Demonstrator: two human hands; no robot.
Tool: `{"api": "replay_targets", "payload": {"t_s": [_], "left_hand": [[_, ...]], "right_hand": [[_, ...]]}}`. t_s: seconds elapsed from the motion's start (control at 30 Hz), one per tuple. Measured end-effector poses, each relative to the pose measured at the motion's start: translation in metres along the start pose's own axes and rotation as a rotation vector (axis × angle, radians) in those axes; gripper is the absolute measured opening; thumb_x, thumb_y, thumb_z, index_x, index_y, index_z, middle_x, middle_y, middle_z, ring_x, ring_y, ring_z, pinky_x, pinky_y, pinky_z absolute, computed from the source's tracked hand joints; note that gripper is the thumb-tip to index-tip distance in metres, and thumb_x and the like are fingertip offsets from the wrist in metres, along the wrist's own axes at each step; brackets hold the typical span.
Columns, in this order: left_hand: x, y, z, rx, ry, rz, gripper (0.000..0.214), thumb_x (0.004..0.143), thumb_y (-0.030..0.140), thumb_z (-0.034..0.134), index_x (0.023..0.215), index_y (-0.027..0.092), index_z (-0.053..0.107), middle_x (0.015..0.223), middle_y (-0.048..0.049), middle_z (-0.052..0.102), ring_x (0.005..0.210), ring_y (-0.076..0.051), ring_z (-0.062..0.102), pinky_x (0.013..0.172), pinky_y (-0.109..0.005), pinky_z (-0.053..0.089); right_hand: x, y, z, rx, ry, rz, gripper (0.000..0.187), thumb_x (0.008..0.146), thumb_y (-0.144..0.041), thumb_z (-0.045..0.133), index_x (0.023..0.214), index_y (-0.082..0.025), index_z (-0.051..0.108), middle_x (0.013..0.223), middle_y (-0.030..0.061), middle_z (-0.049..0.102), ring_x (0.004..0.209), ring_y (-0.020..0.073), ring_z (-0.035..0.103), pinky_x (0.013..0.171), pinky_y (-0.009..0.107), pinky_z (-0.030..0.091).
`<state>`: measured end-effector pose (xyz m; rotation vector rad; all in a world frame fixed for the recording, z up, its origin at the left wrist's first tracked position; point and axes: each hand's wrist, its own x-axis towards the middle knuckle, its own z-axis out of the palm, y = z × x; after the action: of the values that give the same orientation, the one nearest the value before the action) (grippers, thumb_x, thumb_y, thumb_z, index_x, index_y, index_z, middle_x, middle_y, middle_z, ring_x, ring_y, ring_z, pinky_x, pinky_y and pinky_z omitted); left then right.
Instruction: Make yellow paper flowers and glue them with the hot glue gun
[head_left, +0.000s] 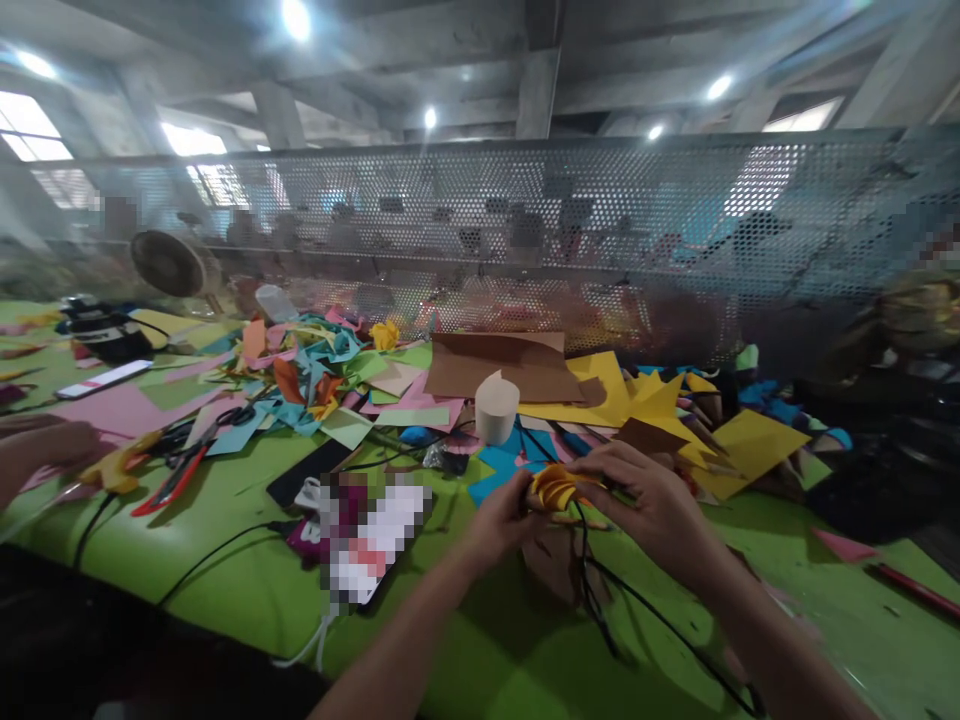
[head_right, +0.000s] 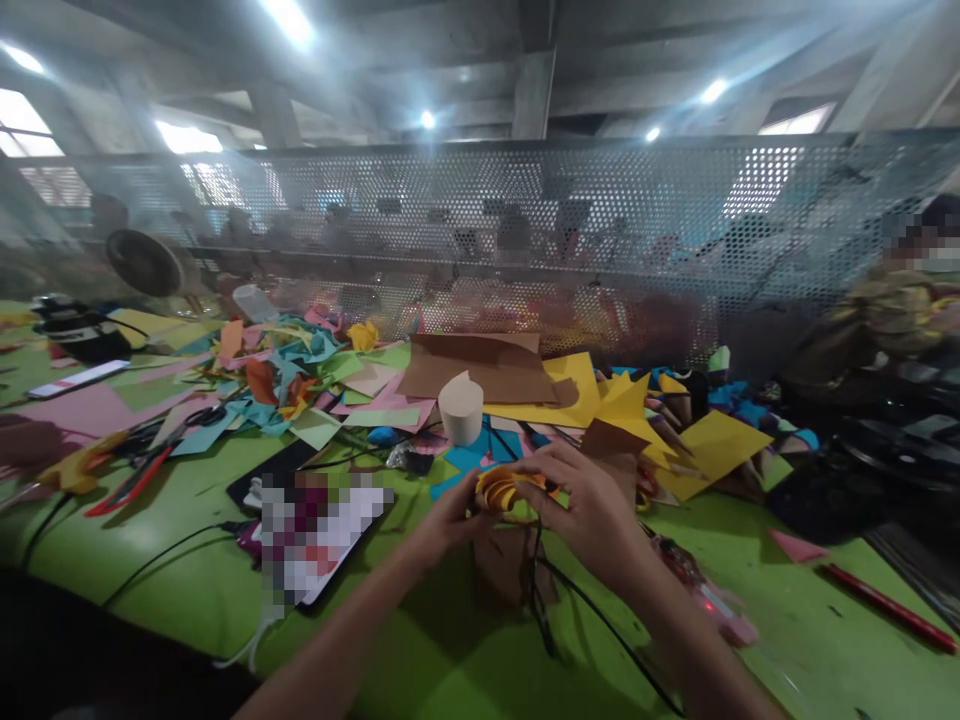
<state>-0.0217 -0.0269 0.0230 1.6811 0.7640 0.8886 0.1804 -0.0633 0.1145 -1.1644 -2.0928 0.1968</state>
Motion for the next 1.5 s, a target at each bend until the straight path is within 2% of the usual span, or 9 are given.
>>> {"api": "replay_targets", "payload": {"t_s": [0.17,0.33,0.43,0.6,0.73,0.9,1.07,1.27,1.5], "left_hand": [[0.011,0.002,0.003,0.006,-0.035,-0.045,0.028,0.083,0.022,0.063,0.109,0.018,0.056,0.091,0.0002,0.056,0.086,-0.015,0.05,0.077,-0.025,0.044],[0.032,0.017,0.006,0.071,-0.102,-0.056,0.024,0.077,0.017,0.066,0.1,0.016,0.059,0.084,0.0017,0.054,0.081,-0.014,0.049,0.072,-0.023,0.043],[0.046,0.023,0.011,0.012,-0.142,-0.041,0.029,0.076,0.017,0.067,0.105,0.014,0.061,0.087,0.0002,0.059,0.082,-0.015,0.052,0.075,-0.024,0.044],[0.059,0.016,0.019,0.144,-0.116,0.01,0.031,0.072,0.013,0.068,0.103,0.014,0.066,0.093,-0.0025,0.068,0.084,-0.017,0.058,0.075,-0.024,0.044],[0.056,0.008,0.017,0.389,-0.167,0.062,0.033,0.07,0.016,0.069,0.102,0.016,0.068,0.089,-0.0019,0.07,0.077,-0.017,0.059,0.066,-0.024,0.039],[0.048,0.004,0.011,0.559,-0.226,0.058,0.016,0.072,0.028,0.069,0.083,0.017,0.065,0.073,-0.0009,0.063,0.066,-0.015,0.052,0.056,-0.025,0.027],[0.045,0.004,0.01,0.558,-0.245,0.047,0.014,0.073,0.029,0.068,0.077,0.019,0.06,0.068,0.0011,0.056,0.061,-0.013,0.045,0.054,-0.025,0.022],[0.045,0.012,0.008,0.421,-0.294,-0.018,0.012,0.071,0.025,0.065,0.081,0.018,0.062,0.069,0.0019,0.057,0.065,-0.013,0.049,0.055,-0.023,0.027],[0.044,0.01,0.009,0.468,-0.312,-0.003,0.022,0.069,0.033,0.073,0.083,0.018,0.064,0.072,0.0019,0.06,0.066,-0.013,0.049,0.056,-0.023,0.025]], "right_hand": [[-0.001,0.005,-0.006,-0.039,0.04,-0.03,0.017,0.094,-0.027,0.061,0.104,-0.023,0.073,0.097,0.0069,0.07,0.092,0.0211,0.068,0.079,0.032,0.056],[-0.009,0.015,-0.011,-0.072,0.089,-0.001,0.019,0.094,-0.028,0.06,0.108,-0.023,0.072,0.102,0.0086,0.069,0.095,0.023,0.067,0.082,0.036,0.056],[-0.013,0.021,-0.015,-0.058,0.101,0.011,0.019,0.094,-0.027,0.061,0.11,-0.024,0.071,0.105,0.0084,0.069,0.099,0.0231,0.066,0.085,0.037,0.055],[-0.014,0.03,-0.017,-0.011,0.079,0.105,0.02,0.096,-0.03,0.058,0.109,-0.025,0.072,0.104,0.0072,0.07,0.096,0.022,0.066,0.083,0.035,0.054],[-0.013,0.035,-0.011,0.069,0.005,0.191,0.017,0.092,-0.032,0.062,0.101,-0.024,0.075,0.094,0.0051,0.072,0.087,0.0208,0.068,0.077,0.032,0.055],[-0.014,0.042,0.0,0.164,-0.077,0.253,0.013,0.088,-0.033,0.068,0.084,-0.022,0.073,0.084,0.0045,0.072,0.08,0.0205,0.068,0.071,0.032,0.054],[-0.014,0.039,0.003,0.15,-0.091,0.237,0.011,0.089,-0.029,0.066,0.083,-0.021,0.071,0.079,0.0035,0.071,0.075,0.0192,0.067,0.067,0.03,0.053],[-0.015,0.035,0.005,0.179,-0.017,0.183,0.007,0.088,-0.025,0.066,0.088,-0.022,0.073,0.08,0.002,0.072,0.075,0.0182,0.068,0.067,0.03,0.054],[-0.018,0.035,0.001,0.12,-0.078,0.156,0.01,0.088,-0.02,0.063,0.086,-0.022,0.073,0.078,0.0021,0.072,0.073,0.0176,0.067,0.066,0.029,0.053]]}}
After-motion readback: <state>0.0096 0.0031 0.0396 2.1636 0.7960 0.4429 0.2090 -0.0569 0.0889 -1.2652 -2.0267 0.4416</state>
